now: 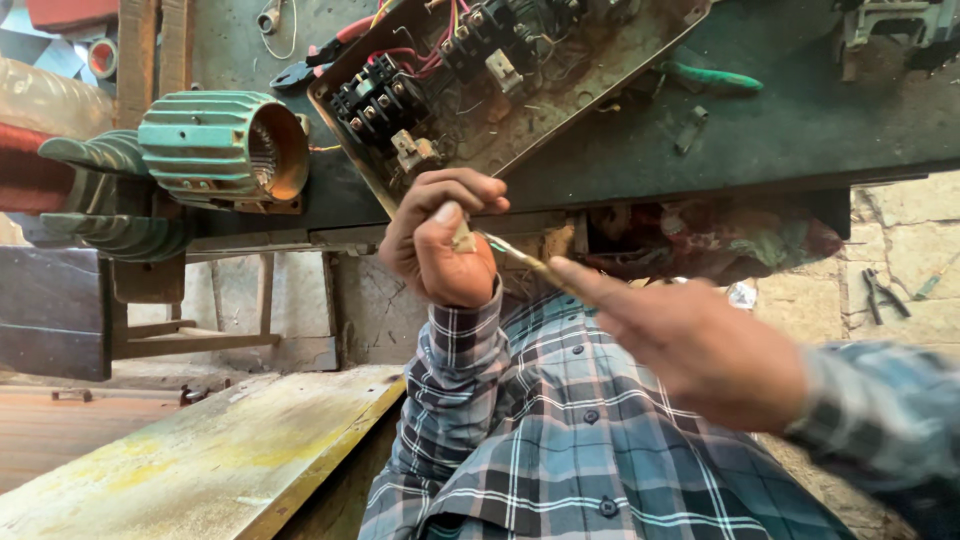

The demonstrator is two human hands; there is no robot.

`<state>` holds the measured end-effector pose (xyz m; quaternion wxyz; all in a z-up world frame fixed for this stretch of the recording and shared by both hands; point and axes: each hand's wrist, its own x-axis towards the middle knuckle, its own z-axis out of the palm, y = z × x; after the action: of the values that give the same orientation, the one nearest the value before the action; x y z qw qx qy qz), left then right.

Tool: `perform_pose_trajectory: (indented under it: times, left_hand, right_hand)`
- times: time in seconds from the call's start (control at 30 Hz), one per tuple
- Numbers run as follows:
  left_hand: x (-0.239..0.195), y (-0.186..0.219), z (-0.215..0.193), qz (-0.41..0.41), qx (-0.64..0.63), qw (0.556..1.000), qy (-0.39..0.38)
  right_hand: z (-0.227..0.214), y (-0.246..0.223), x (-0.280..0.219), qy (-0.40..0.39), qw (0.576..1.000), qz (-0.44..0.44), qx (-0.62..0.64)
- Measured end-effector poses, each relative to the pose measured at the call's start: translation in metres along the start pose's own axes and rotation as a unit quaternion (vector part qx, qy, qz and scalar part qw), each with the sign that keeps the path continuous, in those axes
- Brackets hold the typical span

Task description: The person removes a white plastic component from an electrical panel and uses a screwdriver to repeatedly scrape and chip away material from its interior. The person holds the component in one hand and manipulates the screwdriver with the other, focusing on hollowing out the inside of the plastic piece.

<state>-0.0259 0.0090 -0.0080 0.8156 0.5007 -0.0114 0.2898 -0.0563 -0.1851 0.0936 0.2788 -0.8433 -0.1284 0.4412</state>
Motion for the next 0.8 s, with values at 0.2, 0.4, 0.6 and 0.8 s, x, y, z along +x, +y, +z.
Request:
perform_pose_trajectory:
  times: [0.2,0.4,0.6,0.8]
  left_hand:
    - [0.010,0.003,-0.003,-0.045,-0.035,0.995,0.078]
    - [0.017,0.002,-0.011,-0.083,-0.124,0.984,0.095]
    - [0.015,0.003,-0.019,-0.038,-0.121,0.992,-0.010]
    - [0.014,0.006,-0.018,-0.019,-0.138,0.990,0.007]
  right_hand:
    - [0.055,0.009,0.021,0.216,0.946,-0.239,-0.039]
    - [0.049,-0.009,0.022,0.240,0.936,-0.259,0.018]
    - [0.043,-0.007,0.020,0.195,0.946,-0.238,0.104]
    - [0.075,-0.003,0.027,0.278,0.925,-0.257,0.014]
